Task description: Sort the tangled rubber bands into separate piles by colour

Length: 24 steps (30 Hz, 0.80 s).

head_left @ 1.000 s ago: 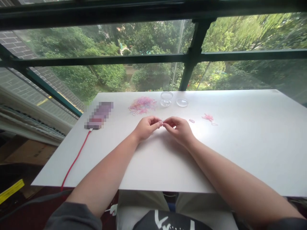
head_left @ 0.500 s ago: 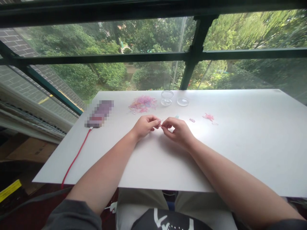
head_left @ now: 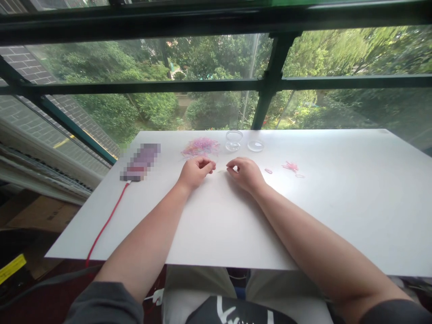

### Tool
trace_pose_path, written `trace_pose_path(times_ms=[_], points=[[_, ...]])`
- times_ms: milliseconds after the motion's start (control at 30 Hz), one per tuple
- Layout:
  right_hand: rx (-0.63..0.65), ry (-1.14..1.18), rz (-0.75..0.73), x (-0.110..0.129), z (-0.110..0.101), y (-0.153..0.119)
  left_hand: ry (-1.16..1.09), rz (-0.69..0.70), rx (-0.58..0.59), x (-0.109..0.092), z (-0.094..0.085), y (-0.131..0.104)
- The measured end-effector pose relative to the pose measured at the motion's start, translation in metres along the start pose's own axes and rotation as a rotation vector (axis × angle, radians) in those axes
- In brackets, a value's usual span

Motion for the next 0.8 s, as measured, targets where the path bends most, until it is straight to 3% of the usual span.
trace_pose_path(times_ms=[200, 533, 800], points=[[-0.059, 0.088, 0.061, -0.010, -0.014, -0.010, -0.073, 0.009, 0.076, -0.007, 0.008, -0.004], [0.083, 0.610, 0.133, -0.004, -0.008, -0.027, -0.191, -0.028, 0.142, -0.011, 0.020, -0.009], [0.067, 0.408, 0.065, 0.003, -0.011, -0.026, -0.142, -0.055, 0.234, -0.012, 0.028, -0.014]])
Point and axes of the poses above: each hand's wrist, its own y-axis towards the middle knuckle, its own z-axis out of the palm, x = y × z, the point moved 8 cm from there along y, towards the middle knuckle, and after that the axes turned 14 degrees about z, right-handed, at the moved point
